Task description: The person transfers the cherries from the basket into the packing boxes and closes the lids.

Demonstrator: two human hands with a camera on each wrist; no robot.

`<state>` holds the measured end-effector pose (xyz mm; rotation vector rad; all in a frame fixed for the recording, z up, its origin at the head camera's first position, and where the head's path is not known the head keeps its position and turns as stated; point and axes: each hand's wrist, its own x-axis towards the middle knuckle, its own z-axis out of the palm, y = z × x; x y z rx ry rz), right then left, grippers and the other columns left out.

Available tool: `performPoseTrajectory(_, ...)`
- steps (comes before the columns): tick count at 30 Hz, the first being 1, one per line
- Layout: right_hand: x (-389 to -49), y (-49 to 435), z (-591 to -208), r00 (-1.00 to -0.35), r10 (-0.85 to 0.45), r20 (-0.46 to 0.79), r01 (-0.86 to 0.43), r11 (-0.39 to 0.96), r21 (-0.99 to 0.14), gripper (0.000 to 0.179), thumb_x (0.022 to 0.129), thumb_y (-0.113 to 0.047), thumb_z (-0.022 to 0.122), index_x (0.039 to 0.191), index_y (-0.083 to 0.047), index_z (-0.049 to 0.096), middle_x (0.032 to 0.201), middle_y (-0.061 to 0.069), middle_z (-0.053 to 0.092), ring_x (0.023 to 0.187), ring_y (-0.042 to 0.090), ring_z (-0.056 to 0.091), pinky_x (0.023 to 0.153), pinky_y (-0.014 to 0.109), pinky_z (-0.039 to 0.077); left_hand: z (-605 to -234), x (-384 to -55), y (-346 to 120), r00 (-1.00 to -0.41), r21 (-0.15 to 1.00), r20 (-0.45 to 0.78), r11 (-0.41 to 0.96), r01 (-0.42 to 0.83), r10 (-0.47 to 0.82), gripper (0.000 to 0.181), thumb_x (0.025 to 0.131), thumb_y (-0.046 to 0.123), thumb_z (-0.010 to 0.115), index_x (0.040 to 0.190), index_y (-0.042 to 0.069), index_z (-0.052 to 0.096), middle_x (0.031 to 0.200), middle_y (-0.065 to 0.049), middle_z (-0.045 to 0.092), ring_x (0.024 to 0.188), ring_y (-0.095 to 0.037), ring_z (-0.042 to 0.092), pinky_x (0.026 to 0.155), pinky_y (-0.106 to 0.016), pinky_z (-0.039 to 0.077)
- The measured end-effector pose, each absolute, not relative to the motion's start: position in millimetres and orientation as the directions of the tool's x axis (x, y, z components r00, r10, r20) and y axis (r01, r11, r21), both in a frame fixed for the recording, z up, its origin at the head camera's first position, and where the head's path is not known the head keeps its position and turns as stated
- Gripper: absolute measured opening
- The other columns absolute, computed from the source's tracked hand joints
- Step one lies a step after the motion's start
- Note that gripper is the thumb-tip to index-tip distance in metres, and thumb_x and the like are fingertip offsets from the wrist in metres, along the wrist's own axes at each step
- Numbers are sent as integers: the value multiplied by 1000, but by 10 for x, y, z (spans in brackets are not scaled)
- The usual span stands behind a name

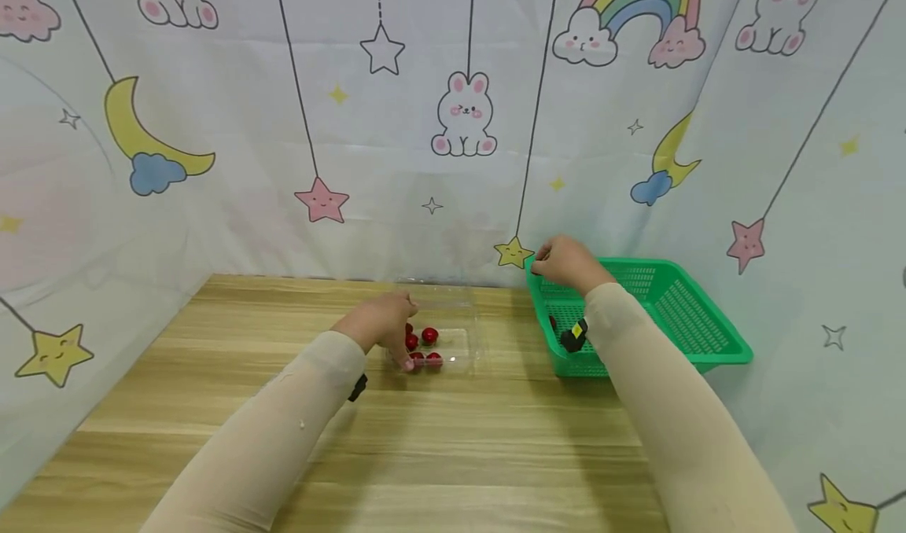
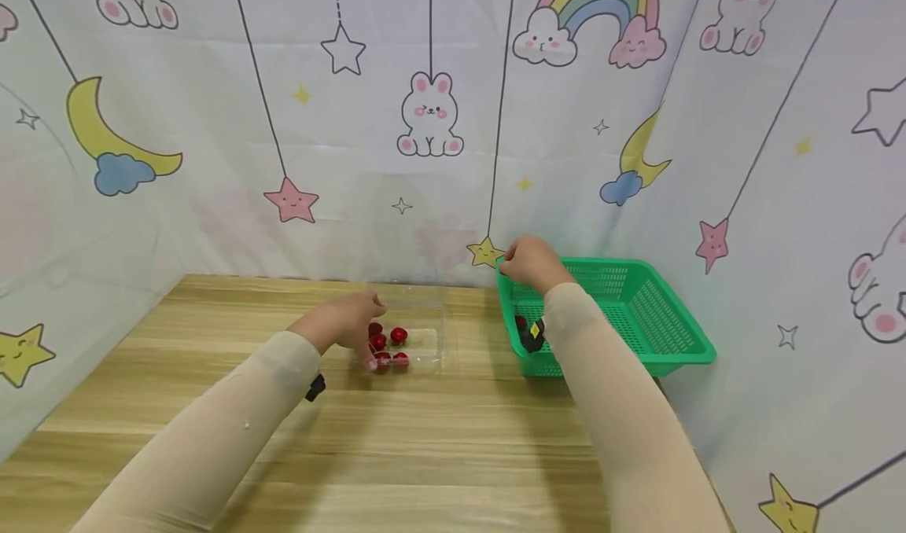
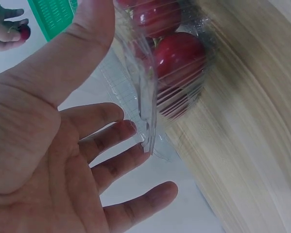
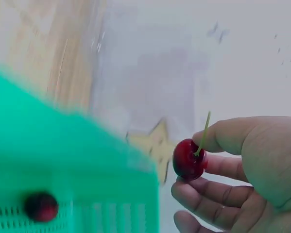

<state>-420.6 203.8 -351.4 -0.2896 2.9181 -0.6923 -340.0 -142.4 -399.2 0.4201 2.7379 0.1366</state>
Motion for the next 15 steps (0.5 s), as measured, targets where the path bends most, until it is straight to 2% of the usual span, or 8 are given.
performPoseTrajectory(1,-4156,1988,-3495,-972,-228,-63,-175,872,-458,35,112,-26,66,132,0,78,137,21,77,120,39,74,104,55,63,-3995,-3401,-1425,-889,149,-341,951,270,306,117,81,47,105,174,7,46,187,-19,31,172,-44,34,137,-62,39)
performPoseTrajectory(2,-4105,1932,-3483,-969,-243,-48,-194,863,-466,35,112,-27,68,134,-1,77,144,22,75,130,41,72,110,57,62,-4001,-3405,-1426,-889,150,-341,951,269,305,117,81,46,105,174,7,46,187,-19,31,172,-44,34,136,-62,40)
performPoseTrajectory(5,-3975,1749,-3495,-953,-303,-13,-258,835,-486,32,112,-27,71,132,-3,79,136,19,79,124,38,75,107,54,64,-4005,-3402,-1430,-890,155,-340,951,267,305,117,80,45,106,174,7,47,186,-19,33,171,-44,37,135,-62,42)
performPoseTrajectory(9,-3808,1502,-3551,-931,-364,0,-313,802,-508,30,112,-25,74,134,-4,78,133,15,80,123,34,76,106,52,65,-4005,-3395,-1424,-890,172,-337,949,263,307,117,80,44,107,174,8,47,186,-19,33,170,-44,39,134,-61,44)
performPoseTrajectory(12,-3708,1326,-3629,-915,-404,-6,-347,790,-505,27,111,-25,77,130,-7,80,128,11,81,118,30,77,103,49,66,-4001,-3388,-1414,-891,182,-338,950,255,304,116,80,43,107,174,8,48,186,-19,33,169,-44,40,133,-62,45)
performPoseTrajectory(15,-3642,1162,-3746,-894,-447,-20,-383,787,-484,18,110,-25,79,120,-10,84,120,7,83,109,25,78,98,44,67,-3999,-3386,-1400,-891,177,-341,951,254,301,116,80,43,107,173,8,48,185,-18,35,168,-44,42,132,-62,46)
